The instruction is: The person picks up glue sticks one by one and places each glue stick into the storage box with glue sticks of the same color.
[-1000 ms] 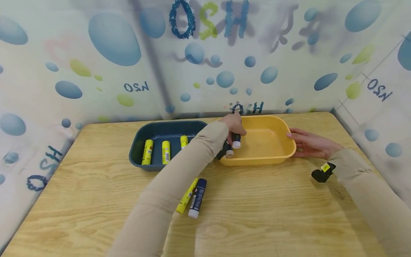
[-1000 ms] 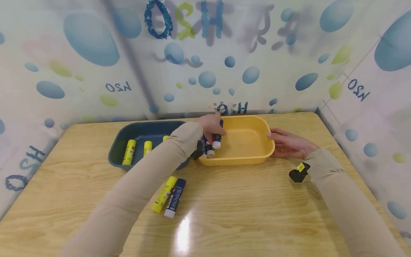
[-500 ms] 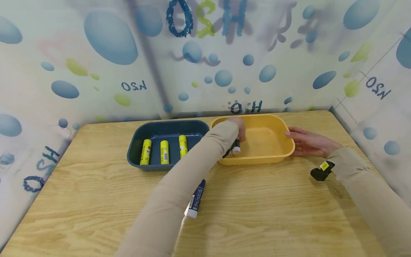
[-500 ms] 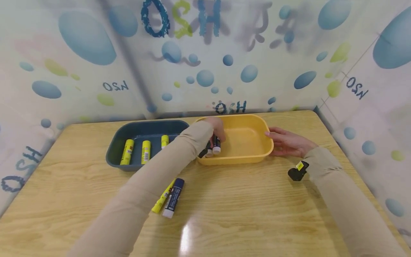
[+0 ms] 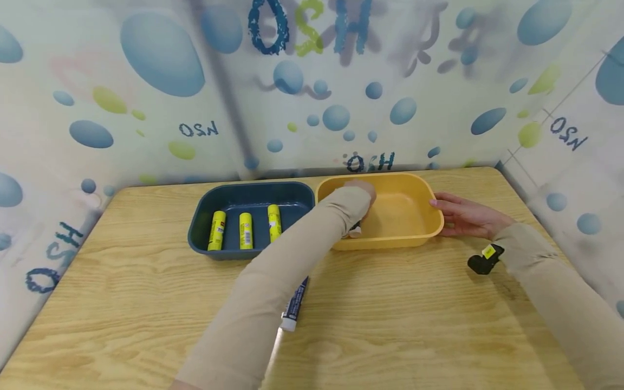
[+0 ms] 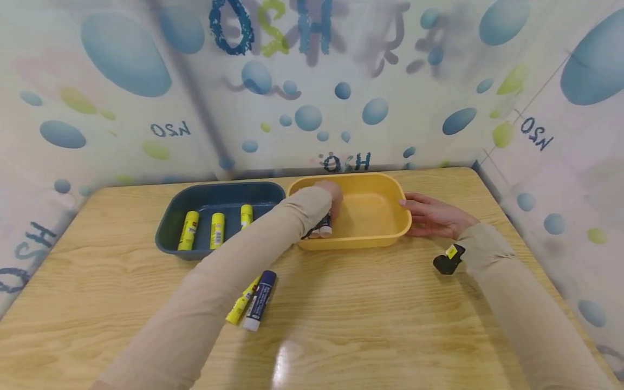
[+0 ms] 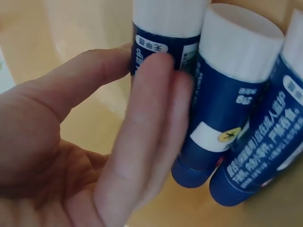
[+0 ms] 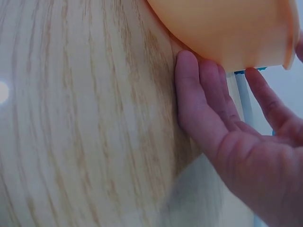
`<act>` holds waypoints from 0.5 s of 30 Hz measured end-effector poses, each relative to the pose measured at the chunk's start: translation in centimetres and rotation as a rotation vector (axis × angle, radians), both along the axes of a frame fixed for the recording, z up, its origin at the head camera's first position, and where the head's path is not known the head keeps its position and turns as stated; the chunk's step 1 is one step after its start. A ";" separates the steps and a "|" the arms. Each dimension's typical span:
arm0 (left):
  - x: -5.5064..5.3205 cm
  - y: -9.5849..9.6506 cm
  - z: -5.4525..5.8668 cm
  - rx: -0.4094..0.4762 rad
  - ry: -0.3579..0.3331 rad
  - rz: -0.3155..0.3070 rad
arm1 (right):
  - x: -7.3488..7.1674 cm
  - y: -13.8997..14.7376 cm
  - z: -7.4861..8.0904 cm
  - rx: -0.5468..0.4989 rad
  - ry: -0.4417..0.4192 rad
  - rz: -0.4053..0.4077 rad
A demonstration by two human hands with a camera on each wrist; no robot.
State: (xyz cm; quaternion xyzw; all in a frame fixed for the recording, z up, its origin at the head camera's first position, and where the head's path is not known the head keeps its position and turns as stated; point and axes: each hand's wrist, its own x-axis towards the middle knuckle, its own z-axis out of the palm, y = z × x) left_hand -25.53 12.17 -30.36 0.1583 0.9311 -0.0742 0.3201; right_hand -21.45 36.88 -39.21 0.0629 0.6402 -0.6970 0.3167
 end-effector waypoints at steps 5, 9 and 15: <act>-0.2 -0.1 -0.8 0.092 -0.001 0.217 | 0.0 -0.2 0.1 -0.013 -0.010 -0.011; -0.4 -0.3 -0.6 0.099 -0.015 0.188 | 0.0 -0.1 0.0 -0.012 -0.008 -0.008; -0.5 -1.3 1.5 0.028 0.050 -0.130 | 0.1 -0.1 0.0 -0.028 0.001 0.003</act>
